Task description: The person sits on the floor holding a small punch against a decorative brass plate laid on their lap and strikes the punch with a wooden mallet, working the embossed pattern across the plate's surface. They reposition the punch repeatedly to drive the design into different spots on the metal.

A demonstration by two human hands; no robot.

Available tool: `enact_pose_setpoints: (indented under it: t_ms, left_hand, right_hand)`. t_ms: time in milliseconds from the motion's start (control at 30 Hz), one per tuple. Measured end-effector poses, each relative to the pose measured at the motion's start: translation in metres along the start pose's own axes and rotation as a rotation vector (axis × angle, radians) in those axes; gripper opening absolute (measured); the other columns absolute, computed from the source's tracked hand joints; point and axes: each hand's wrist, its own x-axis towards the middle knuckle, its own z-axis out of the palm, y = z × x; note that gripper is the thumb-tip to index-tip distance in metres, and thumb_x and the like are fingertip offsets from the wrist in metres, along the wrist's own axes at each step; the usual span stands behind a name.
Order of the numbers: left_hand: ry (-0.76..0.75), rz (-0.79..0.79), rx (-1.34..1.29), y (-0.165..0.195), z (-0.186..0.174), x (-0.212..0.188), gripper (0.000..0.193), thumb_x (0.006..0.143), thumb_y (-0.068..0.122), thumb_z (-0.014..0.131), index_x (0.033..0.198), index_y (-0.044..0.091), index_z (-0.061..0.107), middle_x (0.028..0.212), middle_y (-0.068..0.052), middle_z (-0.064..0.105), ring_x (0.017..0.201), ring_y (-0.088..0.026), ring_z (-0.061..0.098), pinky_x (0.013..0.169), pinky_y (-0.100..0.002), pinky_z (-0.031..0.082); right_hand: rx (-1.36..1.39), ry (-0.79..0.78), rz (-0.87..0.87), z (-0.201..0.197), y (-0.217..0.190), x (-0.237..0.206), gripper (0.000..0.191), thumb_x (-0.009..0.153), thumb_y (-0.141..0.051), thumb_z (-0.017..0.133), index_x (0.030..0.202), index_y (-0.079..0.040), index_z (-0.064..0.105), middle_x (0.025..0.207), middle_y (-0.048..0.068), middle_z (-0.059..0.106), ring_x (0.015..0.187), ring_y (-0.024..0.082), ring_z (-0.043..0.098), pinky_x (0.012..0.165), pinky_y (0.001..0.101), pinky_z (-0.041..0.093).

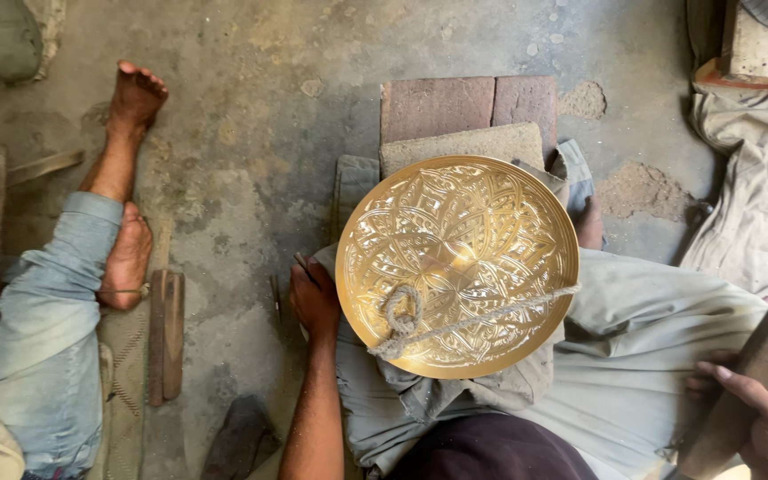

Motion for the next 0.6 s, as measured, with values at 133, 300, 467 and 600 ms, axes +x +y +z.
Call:
enact_pose_setpoints:
  t_ms: [133,300,467,600]
  left_hand:
    - [-0.043,-0.027,-0.037,-0.001,-0.006,0.004,0.046,0.11,0.042,0.047,0.1,-0.001,0.061,0.091,-0.027,0.065,0.087,-0.045,0.062,0.075,-0.056,0.048]
    - [-0.076,-0.034,-0.695,0.011,-0.056,-0.012,0.029,0.109,0.026,0.051,0.107,0.0,0.064,0.11,-0.014,0.069,0.102,-0.026,0.068,0.081,-0.041,0.058]
    - [-0.136,-0.026,-0.817,0.058,-0.12,-0.078,0.018,0.108,0.014,0.05,0.11,0.002,0.062,0.095,-0.012,0.073,0.083,-0.017,0.076,0.072,-0.03,0.068]
    - [-0.31,0.015,-0.943,0.1,-0.095,-0.104,0.01,0.103,0.005,0.056,0.112,0.001,0.056,0.092,-0.011,0.068,0.078,-0.017,0.073,0.067,-0.032,0.068]
  right_hand:
    - [-0.001,-0.006,0.026,0.0,-0.001,-0.001,0.034,0.1,-0.009,0.06,0.126,0.012,0.057,0.106,0.025,0.069,0.096,0.036,0.069,0.087,0.0514,0.056]
    - [-0.003,0.032,0.047,-0.004,-0.002,-0.003,0.038,0.1,-0.01,0.06,0.13,0.012,0.056,0.108,0.025,0.069,0.097,0.037,0.069,0.09,0.0529,0.055]
    - [-0.033,0.005,0.025,-0.011,0.001,-0.005,0.041,0.098,-0.011,0.063,0.129,0.013,0.058,0.106,0.027,0.069,0.095,0.038,0.07,0.089,0.0537,0.055]
    - [-0.501,0.021,-0.209,-0.012,-0.001,-0.009,0.042,0.087,-0.012,0.072,0.122,0.01,0.066,0.107,0.025,0.069,0.097,0.035,0.068,0.087,0.0469,0.055]
